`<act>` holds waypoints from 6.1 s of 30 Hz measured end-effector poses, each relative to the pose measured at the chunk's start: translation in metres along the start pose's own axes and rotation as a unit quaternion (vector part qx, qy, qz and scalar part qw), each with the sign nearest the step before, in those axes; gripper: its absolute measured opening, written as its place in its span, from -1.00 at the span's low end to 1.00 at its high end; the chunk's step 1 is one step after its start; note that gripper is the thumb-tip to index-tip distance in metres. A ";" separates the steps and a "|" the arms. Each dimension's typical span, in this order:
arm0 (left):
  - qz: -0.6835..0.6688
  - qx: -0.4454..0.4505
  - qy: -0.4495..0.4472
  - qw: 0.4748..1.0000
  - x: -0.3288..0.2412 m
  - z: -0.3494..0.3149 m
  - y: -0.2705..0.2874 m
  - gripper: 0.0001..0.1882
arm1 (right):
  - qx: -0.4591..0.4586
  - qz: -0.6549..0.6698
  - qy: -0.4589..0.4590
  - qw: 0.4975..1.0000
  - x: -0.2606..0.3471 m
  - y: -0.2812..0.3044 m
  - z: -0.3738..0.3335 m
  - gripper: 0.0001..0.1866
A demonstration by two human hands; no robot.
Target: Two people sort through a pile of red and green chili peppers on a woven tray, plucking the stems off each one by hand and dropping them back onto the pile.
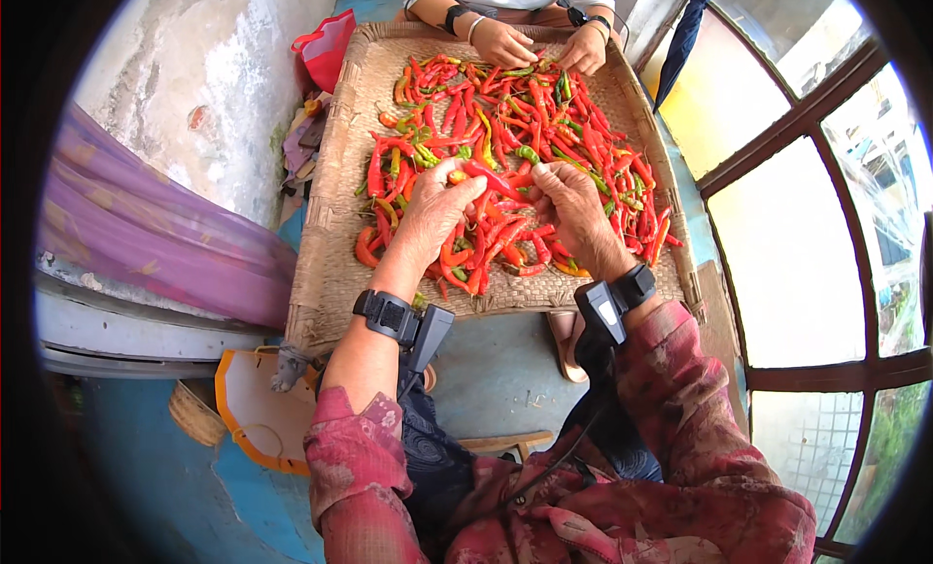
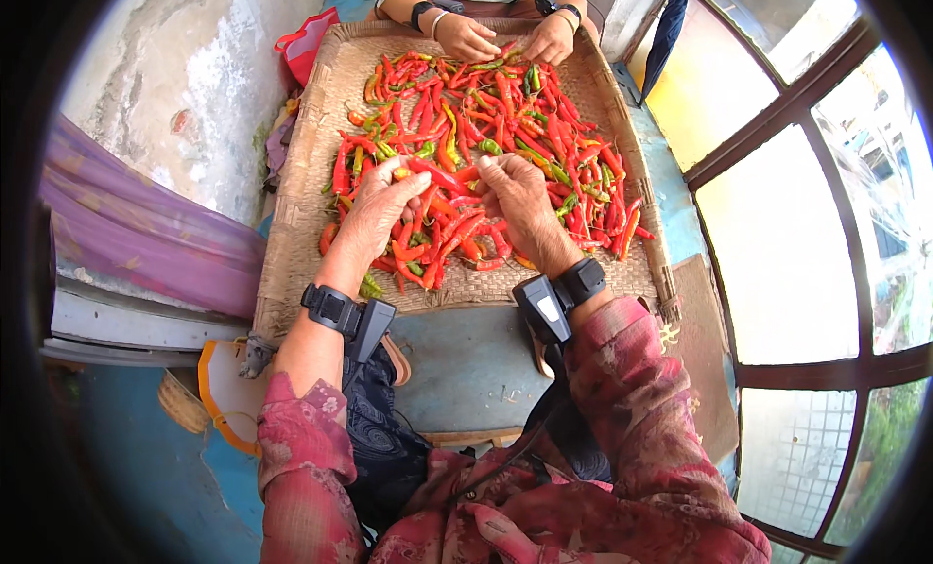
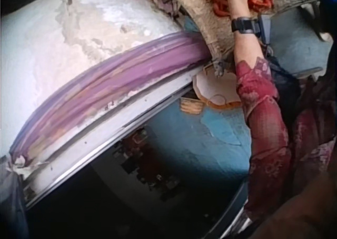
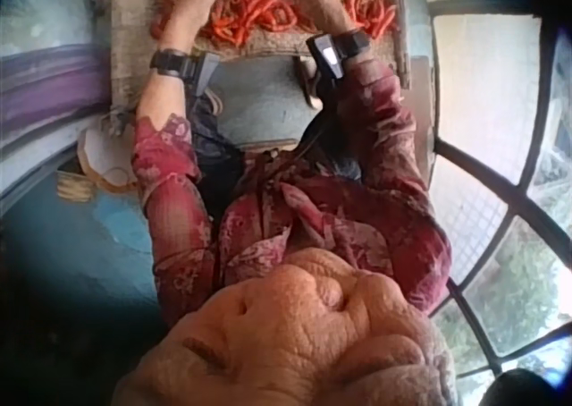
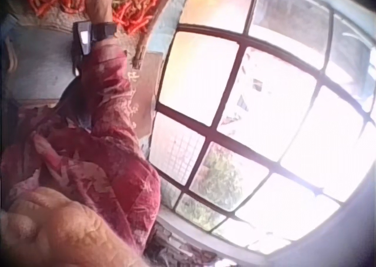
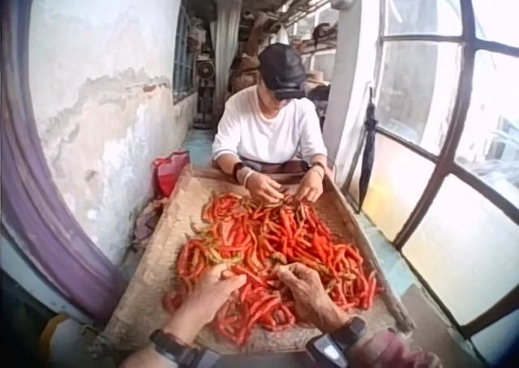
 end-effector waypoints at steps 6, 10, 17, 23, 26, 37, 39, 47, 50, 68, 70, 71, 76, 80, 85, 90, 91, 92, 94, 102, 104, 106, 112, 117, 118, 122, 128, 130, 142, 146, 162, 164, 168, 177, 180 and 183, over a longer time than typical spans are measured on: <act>-0.085 -0.091 0.014 0.992 0.001 0.001 0.015 -0.86 | -0.076 0.111 0.027 0.991 0.011 0.044 0.014 -0.78; -0.065 -0.068 0.029 0.995 0.002 0.003 0.010 -0.85 | -0.236 0.285 0.025 0.929 0.014 0.073 0.014 -0.76; -0.050 0.016 0.042 0.998 -0.001 0.005 -0.013 -0.81 | 0.085 -0.206 0.063 0.973 0.002 0.004 -0.005 -0.63; -0.030 0.034 0.066 0.997 0.015 0.009 -0.013 -0.84 | 0.150 -0.242 -0.005 0.958 0.000 -0.001 -0.006 -0.76; -0.106 0.030 0.058 0.992 0.018 0.011 -0.006 -0.86 | 0.077 -0.173 -0.018 0.982 0.014 0.026 0.000 -0.77; -0.028 0.056 0.011 0.998 0.011 0.007 -0.030 -0.89 | 0.122 -0.217 0.026 0.968 0.012 0.012 -0.008 -0.61; -0.018 0.065 0.008 0.998 0.010 0.009 -0.038 -0.88 | 0.168 -0.245 0.036 0.954 0.005 0.004 -0.009 -0.65; -0.069 0.032 0.028 0.997 0.018 0.013 -0.028 -0.77 | 0.134 -0.317 0.016 0.939 0.013 0.038 0.002 -0.78; -0.104 0.031 0.054 0.993 0.019 0.014 -0.024 -0.80 | 0.007 -0.246 0.014 0.969 0.022 0.070 0.008 -0.75; 0.111 0.054 -0.092 0.988 0.021 0.032 -0.054 -0.42 | 0.051 -0.231 0.020 0.972 0.018 0.050 0.004 -0.78; 0.596 0.045 -0.161 0.785 0.021 0.020 -0.059 -0.32 | -0.019 -0.121 0.002 0.992 0.021 0.074 0.007 -0.78; 0.618 0.058 -0.144 0.771 0.027 0.016 -0.061 -0.28 | -0.065 -0.038 0.010 0.997 0.021 0.084 0.009 -0.79; 0.707 0.111 -0.088 0.693 0.039 0.019 -0.075 -0.28 | -0.082 -0.229 0.297 0.923 0.014 0.129 0.019 -0.75; 0.722 0.124 -0.076 0.677 0.053 0.022 -0.071 -0.43 | -0.265 -0.033 0.041 0.963 0.023 0.104 0.005 -0.56; 0.688 0.161 -0.021 0.707 0.056 0.025 -0.067 -0.59 | -0.124 -0.067 0.059 0.988 0.023 0.085 0.007 -0.65; 0.283 0.023 0.001 0.959 0.040 0.039 -0.030 -0.73 | 0.028 -0.209 0.049 0.976 0.008 0.058 0.012 -0.76; 0.118 0.035 0.011 0.992 0.038 0.037 -0.033 -0.76 | 0.064 -0.242 0.050 0.967 0.004 0.054 0.012 -0.76; 0.119 0.036 0.012 0.992 0.036 0.036 -0.035 -0.76 | 0.080 -0.295 0.043 0.951 -0.001 0.049 0.011 -0.71; -0.049 0.029 0.042 0.997 0.033 0.034 -0.036 -0.77 | 0.130 -0.290 0.040 0.947 -0.009 0.035 0.009 -0.64; -0.085 0.080 0.048 0.992 0.022 0.023 -0.043 -0.73 | 0.006 -0.083 -0.041 0.996 -0.016 0.016 0.010 -0.71; -0.091 0.055 0.047 0.993 0.020 0.020 -0.037 -0.76 | -0.034 -0.110 -0.051 0.992 -0.007 0.023 0.015 -0.78; -0.007 0.006 0.075 0.997 0.024 0.021 -0.026 -0.77 | -0.059 -0.028 -0.039 0.997 0.003 0.039 0.016 -0.80; 0.002 0.022 0.047 0.999 0.023 0.020 -0.033 -0.75 | -0.210 0.309 0.002 0.927 0.003 0.075 0.018 -0.73; 0.033 0.063 0.019 0.997 0.019 0.016 -0.057 -0.75 | -0.066 0.102 -0.054 0.991 -0.008 0.031 0.009 -0.62; 0.034 0.061 0.020 0.997 0.019 0.015 -0.058 -0.75 | -0.035 -0.005 -0.058 0.998 -0.007 0.019 0.005 -0.62; 0.096 0.075 0.045 0.992 0.019 0.015 -0.068 -0.73 | -0.008 -0.273 0.101 0.957 0.000 0.016 0.000 -0.68; -0.086 0.067 0.105 0.989 0.026 0.014 -0.051 -0.71 | -0.030 -0.228 0.033 0.973 0.004 0.036 0.009 -0.70; -0.099 0.060 0.109 0.987 0.027 0.018 -0.044 -0.71 | -0.070 -0.325 0.082 0.940 0.017 0.056 0.013 -0.70; -0.139 0.142 0.117 0.973 0.028 0.019 -0.069 -0.72 | 0.024 -0.366 0.098 0.925 0.025 0.062 0.007 -0.60; -0.113 0.192 0.122 0.967 0.031 0.021 -0.079 -0.71 | 0.080 -0.226 0.060 0.969 0.005 0.036 0.006 -0.76; -0.153 0.047 0.076 0.984 0.037 0.035 -0.063 -0.72 | -0.283 -0.390 0.170 0.859 0.043 0.144 0.009 -0.59; -0.163 0.047 0.072 0.983 0.033 0.031 -0.070 -0.67 | -0.147 -0.409 0.160 0.886 0.040 0.099 0.004 -0.58; -0.178 0.119 0.055 0.975 0.027 0.030 -0.093 -0.56 | 0.086 -0.349 0.096 0.928 0.013 0.046 -0.004 -0.66; 0.131 0.099 0.080 0.983 0.038 0.026 -0.093 -0.55 | -0.117 -0.531 0.142 0.827 0.030 0.088 0.004 -0.73; 0.476 0.137 -0.056 0.867 0.047 0.022 -0.082 -0.58 | -0.227 -0.554 0.133 0.790 0.039 0.122 0.004 -0.74; 0.523 0.157 -0.118 0.829 0.062 0.022 -0.085 -0.49 | -0.277 -0.589 0.127 0.749 0.036 0.147 0.004 -0.73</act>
Point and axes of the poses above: each hand's wrist, its own z-axis towards the middle knuckle, its own y-axis out of the back of the hand, x = y × z, the point moved 4 cm from there along z, towards the middle knuckle
